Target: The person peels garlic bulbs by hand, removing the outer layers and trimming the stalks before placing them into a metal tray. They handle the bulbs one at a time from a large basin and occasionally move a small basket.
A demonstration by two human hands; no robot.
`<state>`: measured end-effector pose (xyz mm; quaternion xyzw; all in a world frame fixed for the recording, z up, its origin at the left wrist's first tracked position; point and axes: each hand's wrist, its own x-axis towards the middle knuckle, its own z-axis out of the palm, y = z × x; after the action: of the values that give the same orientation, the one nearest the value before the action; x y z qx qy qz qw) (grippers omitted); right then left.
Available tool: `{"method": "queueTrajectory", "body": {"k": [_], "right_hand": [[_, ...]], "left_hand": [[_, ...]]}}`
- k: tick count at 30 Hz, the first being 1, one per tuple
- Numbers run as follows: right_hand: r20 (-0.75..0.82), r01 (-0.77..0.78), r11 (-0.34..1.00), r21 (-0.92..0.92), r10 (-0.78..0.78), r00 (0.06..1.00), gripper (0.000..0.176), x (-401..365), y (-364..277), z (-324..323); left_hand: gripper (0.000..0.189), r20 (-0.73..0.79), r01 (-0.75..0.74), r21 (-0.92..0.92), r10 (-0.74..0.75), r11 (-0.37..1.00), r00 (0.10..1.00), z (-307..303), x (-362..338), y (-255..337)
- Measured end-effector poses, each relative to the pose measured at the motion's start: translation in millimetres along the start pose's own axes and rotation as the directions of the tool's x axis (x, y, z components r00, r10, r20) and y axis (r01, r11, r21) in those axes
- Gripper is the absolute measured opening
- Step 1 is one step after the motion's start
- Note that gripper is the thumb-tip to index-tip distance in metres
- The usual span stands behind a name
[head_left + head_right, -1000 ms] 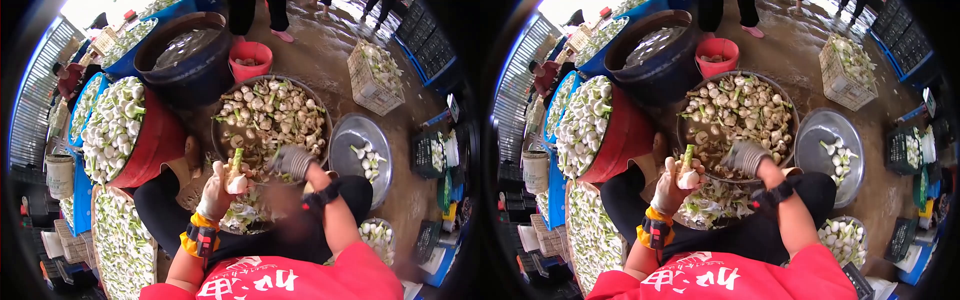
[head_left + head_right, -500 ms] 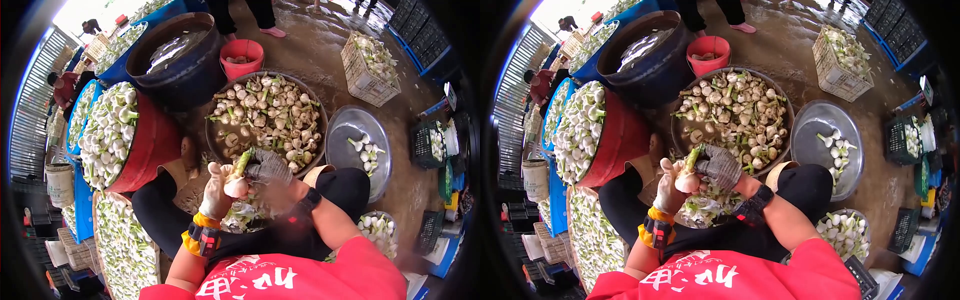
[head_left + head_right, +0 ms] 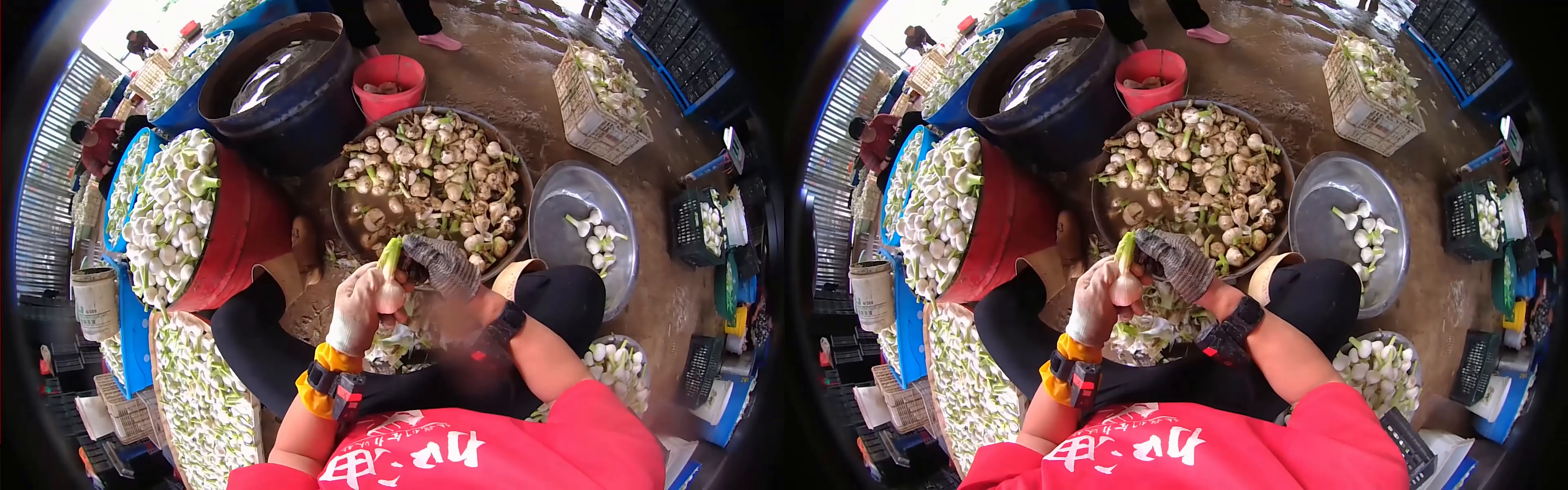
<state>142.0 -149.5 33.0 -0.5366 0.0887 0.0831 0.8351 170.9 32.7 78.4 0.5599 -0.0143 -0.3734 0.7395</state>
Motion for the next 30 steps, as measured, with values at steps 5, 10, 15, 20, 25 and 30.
{"method": "queueTrajectory", "body": {"k": [5, 10, 15, 20, 25, 30], "right_hand": [[-0.028, 0.047, 0.671, -0.740, -0.100, 0.995, 0.056, 7.3, -8.9, 9.9], [0.667, 0.715, 0.205, -0.668, -0.260, 0.698, 0.029, 7.2, 7.5, -8.2], [0.356, 0.451, 0.774, -0.445, -0.310, 0.882, 0.015, -16.1, -4.5, -12.1], [0.249, 0.530, 0.580, -0.618, -0.496, 0.832, 0.014, 4.0, 19.7, -41.0], [0.341, 0.622, 0.378, -0.686, -0.588, 0.733, 0.017, 5.9, 17.0, -48.0], [0.567, 0.743, 0.112, -0.660, -0.574, 0.591, 0.020, 7.0, -5.6, -27.5]], "left_hand": [[0.034, 0.101, -0.203, 0.263, 0.183, 0.943, 0.978, -10.3, 8.5, -22.1], [0.026, -0.041, 0.004, -0.014, -0.004, 1.000, 0.999, -24.9, 10.8, -55.1], [0.023, -0.245, 0.048, -0.033, -0.055, 0.998, 0.968, -8.3, -2.1, -25.0], [0.027, -0.184, -0.170, -0.374, 0.106, 0.912, 0.977, -49.0, -21.7, -2.7], [0.057, 0.110, -0.169, 0.864, 0.151, 0.473, 0.982, -97.8, -9.8, -47.0], [0.089, 0.321, -0.079, 0.018, 0.069, 0.997, 0.945, -19.7, 4.1, -8.9]]}}
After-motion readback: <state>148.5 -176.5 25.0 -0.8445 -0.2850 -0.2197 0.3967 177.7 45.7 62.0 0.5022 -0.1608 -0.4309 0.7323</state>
